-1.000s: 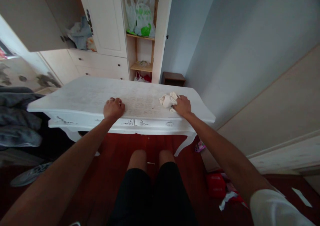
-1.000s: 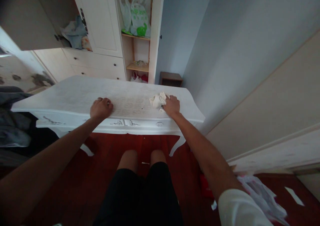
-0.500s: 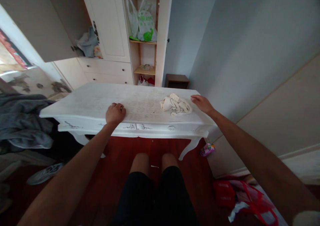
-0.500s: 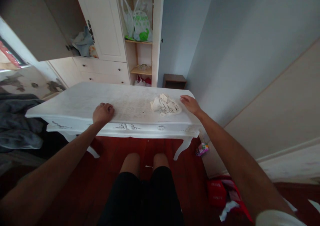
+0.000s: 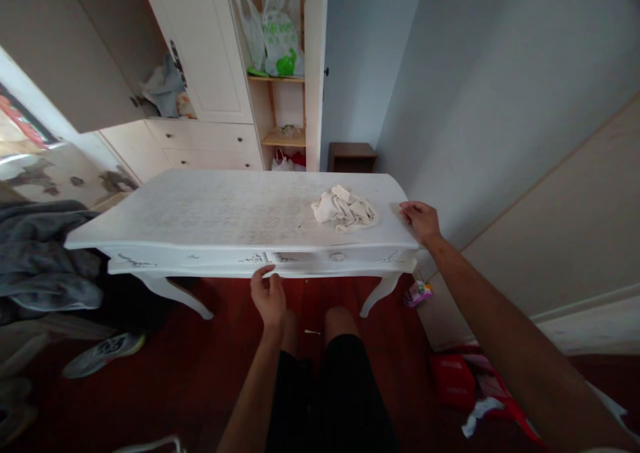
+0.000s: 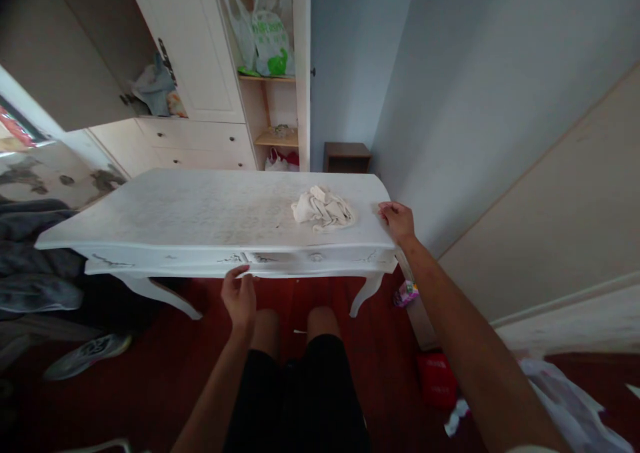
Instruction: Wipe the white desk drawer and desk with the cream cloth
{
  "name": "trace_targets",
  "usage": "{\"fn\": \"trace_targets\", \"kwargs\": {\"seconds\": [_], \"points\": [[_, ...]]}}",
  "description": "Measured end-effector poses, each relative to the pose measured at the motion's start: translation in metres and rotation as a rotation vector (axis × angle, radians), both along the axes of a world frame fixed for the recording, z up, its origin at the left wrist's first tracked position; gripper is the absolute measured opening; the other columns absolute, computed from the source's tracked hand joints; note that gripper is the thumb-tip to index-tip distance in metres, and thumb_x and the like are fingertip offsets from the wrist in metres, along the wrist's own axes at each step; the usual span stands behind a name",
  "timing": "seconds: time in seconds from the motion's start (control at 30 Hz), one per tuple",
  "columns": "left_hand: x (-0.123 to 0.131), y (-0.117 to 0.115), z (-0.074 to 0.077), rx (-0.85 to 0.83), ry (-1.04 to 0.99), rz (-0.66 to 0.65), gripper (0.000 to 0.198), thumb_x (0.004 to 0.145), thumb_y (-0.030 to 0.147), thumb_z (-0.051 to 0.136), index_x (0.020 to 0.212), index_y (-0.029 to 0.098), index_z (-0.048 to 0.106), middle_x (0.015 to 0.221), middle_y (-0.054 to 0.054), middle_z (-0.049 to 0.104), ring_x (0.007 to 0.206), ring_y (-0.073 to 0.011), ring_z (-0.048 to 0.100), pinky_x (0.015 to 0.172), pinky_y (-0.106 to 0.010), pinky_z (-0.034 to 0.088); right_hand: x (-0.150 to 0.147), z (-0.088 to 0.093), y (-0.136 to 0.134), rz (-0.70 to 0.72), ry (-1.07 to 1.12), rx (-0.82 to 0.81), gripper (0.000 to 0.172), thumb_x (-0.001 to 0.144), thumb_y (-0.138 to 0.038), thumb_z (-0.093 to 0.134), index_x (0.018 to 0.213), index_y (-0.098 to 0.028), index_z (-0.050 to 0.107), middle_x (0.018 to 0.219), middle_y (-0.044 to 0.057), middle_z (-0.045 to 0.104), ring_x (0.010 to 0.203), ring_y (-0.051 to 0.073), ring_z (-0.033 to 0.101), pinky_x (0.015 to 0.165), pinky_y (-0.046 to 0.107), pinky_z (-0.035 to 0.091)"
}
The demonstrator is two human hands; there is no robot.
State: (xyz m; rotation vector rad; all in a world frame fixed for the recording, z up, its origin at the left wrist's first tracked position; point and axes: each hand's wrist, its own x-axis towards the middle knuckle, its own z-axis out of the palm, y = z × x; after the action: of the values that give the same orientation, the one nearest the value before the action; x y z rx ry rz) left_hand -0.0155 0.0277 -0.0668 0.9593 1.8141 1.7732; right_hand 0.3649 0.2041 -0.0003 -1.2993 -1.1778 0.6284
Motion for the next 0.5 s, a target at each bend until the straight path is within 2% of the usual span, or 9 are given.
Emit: {"fn": "trace_targets", "kwargs": {"seconds": [0.03,0.1,0.17,0.2,0.27,0.3,0.4,0.5], "points": [[0.015,-0.003,-0.005,-0.092,-0.128,-0.134,0.018,0.086,0.025,0.058,0.1,0.018,0.065,0.096,-0.008,0.067,0.08,-0.0193,0.063,0.075,-0.031,0.053,0.0,0.0,0.0,-0.004,0.004,0.005,0.033,0.068,-0.048,0.076,0.077,-0.017,0.074,0.064,0.002,0.065,0.053,0.009,0.048,0.05,0.024,0.039],[0.04,-0.002,-0.006,-0.304,-0.422,-0.43,0.019,0.086,0.025,0.06,0.101,0.016,0.067,0.09,-0.008,0.07,0.066,-0.0163,0.06,0.065,-0.029,0.05,-0.001,-0.001,-0.001,-0.014,0.002,0.008,0.031,0.07,-0.047,0.075,0.077,-0.017,0.073,0.064,0.001,0.065,0.054,0.009,0.048,0.05,0.023,0.04],[0.055,0.009,0.0,-0.485,-0.793,-0.673,0.022,0.09,0.027,0.058,0.101,0.012,0.069,0.094,-0.013,0.072,0.068,-0.018,0.065,0.064,-0.03,0.051,-0.001,-0.001,-0.001,-0.022,-0.012,0.001,0.028,0.072,-0.044,0.074,0.077,-0.017,0.073,0.065,0.001,0.064,0.054,0.009,0.049,0.05,0.023,0.04],[0.059,0.016,0.004,-0.53,-0.982,-0.745,0.025,0.093,0.03,0.054,0.101,0.011,0.069,0.097,-0.015,0.073,0.073,-0.0196,0.068,0.067,-0.031,0.053,-0.001,-0.002,-0.001,-0.025,-0.021,-0.004,0.026,0.073,-0.043,0.072,0.077,-0.017,0.073,0.065,0.001,0.064,0.054,0.009,0.049,0.05,0.022,0.04],[0.063,0.032,0.012,-0.533,-1.249,-0.79,0.031,0.097,0.034,0.049,0.1,0.009,0.068,0.098,-0.017,0.074,0.081,-0.0215,0.071,0.073,-0.032,0.055,-0.002,-0.002,0.0,-0.03,-0.036,-0.011,0.023,0.075,-0.04,0.07,0.077,-0.017,0.073,0.064,0.001,0.064,0.054,0.009,0.049,0.05,0.022,0.04],[0.064,0.039,0.015,-0.525,-1.301,-0.778,0.032,0.098,0.035,0.048,0.099,0.009,0.067,0.098,-0.017,0.074,0.083,-0.0217,0.071,0.074,-0.032,0.056,-0.002,-0.002,0.001,-0.032,-0.041,-0.016,0.022,0.075,-0.038,0.069,0.078,-0.016,0.073,0.064,0.001,0.064,0.055,0.01,0.049,0.051,0.022,0.04],[0.068,0.056,0.017,-0.579,-1.268,-0.751,0.031,0.099,0.036,0.05,0.101,0.01,0.066,0.097,-0.015,0.075,0.081,-0.0222,0.071,0.072,-0.033,0.056,-0.003,-0.001,0.003,-0.045,-0.042,-0.043,0.019,0.075,-0.034,0.067,0.079,-0.016,0.073,0.065,0.001,0.065,0.056,0.011,0.051,0.052,0.023,0.042],[0.077,0.063,0.014,-0.633,-1.234,-0.791,0.033,0.099,0.035,0.051,0.109,0.008,0.067,0.095,-0.013,0.075,0.079,-0.0211,0.071,0.071,-0.033,0.055,-0.003,0.001,0.005,-0.057,-0.043,-0.069,0.019,0.075,-0.034,0.067,0.08,-0.016,0.072,0.067,0.002,0.065,0.057,0.012,0.054,0.054,0.025,0.044]]}}
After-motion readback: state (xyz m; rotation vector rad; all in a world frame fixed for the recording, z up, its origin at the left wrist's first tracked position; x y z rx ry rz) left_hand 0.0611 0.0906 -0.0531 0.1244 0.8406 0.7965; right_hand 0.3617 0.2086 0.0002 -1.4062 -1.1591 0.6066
